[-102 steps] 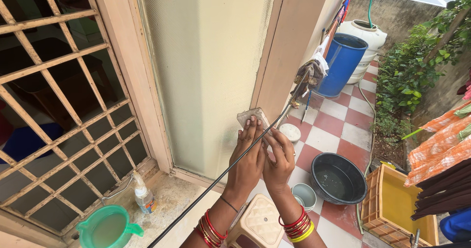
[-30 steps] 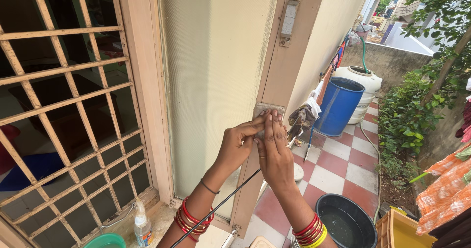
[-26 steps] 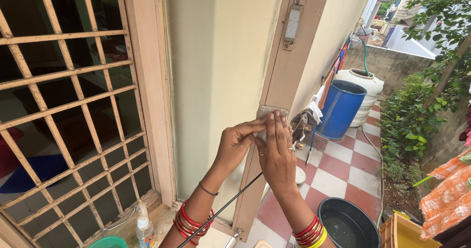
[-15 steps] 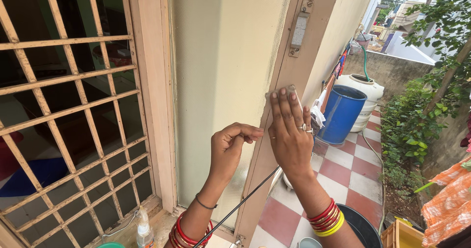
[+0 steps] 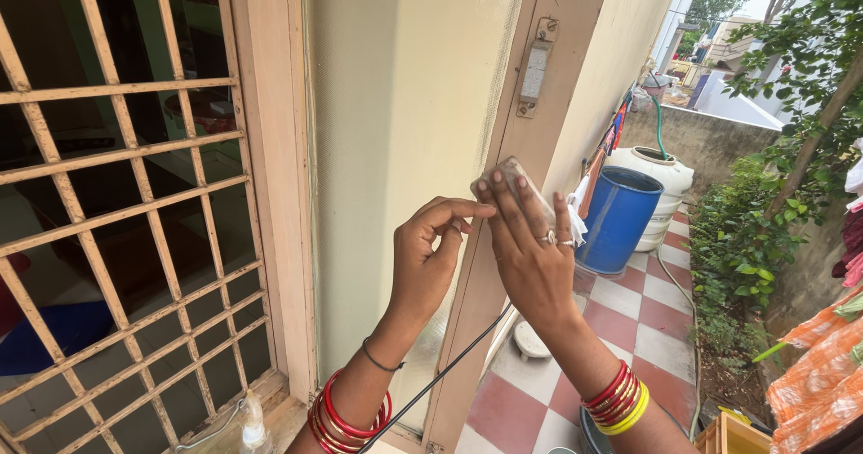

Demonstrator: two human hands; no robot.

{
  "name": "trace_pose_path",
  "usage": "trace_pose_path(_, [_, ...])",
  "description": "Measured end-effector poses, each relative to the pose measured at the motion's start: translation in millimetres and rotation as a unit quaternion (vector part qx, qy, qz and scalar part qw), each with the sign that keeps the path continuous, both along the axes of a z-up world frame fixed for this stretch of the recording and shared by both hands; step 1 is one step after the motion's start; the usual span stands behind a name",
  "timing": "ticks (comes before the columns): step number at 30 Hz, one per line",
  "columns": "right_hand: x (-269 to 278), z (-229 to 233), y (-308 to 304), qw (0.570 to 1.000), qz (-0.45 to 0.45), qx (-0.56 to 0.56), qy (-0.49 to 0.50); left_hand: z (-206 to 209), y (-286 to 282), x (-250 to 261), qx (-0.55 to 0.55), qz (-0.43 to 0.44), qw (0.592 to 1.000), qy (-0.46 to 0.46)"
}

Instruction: The person cleans a window frame by spraying liquid from a bottle and wiping the surface with a cloth.

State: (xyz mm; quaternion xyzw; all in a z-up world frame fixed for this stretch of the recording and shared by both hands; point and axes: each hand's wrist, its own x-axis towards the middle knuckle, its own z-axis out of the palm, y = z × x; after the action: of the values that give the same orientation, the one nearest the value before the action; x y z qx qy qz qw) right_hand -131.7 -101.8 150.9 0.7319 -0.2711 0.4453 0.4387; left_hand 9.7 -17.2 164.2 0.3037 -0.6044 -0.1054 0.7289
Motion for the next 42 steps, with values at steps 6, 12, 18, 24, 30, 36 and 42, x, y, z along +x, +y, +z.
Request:
trace_pose_path(6, [-9, 13, -4, 0.989, -0.104, -0.098, 0.025, 15, 4, 1, -0.027, 0.030, 0.999, -0.017])
trace_pose_path(12, [1, 73, -12, 0.988, -0.106, -0.108, 0.043, 25, 5, -4, -0.034, 0.008, 0.999, -0.011])
trace_pose_path(18, [-5, 69, -9, 0.988, -0.082, -0.129, 0.036, 32, 6, -13, -0.040, 0.037, 0.998, -0.034])
trace_pose_path(24, [-27, 56, -9, 0.986, -0.100, -0.128, 0.046, 34, 7, -15, -0.036, 0.092, 0.993, -0.068])
trace_pose_path(30, [-34, 62, -19, 0.985, -0.057, -0.159, 0.038, 38, 7, -16, -0.054, 0.157, 0.979, -0.114])
trace_pose_path(36, [-41, 85, -29, 0.978, -0.091, -0.189, 0.003, 41, 6, -13, -0.052, 0.167, 0.976, -0.131])
trace_pose_path(42, [-40, 109, -28, 0.976, -0.119, -0.182, 0.005, 48, -1, -18, -0.045, 0.167, 0.976, -0.133])
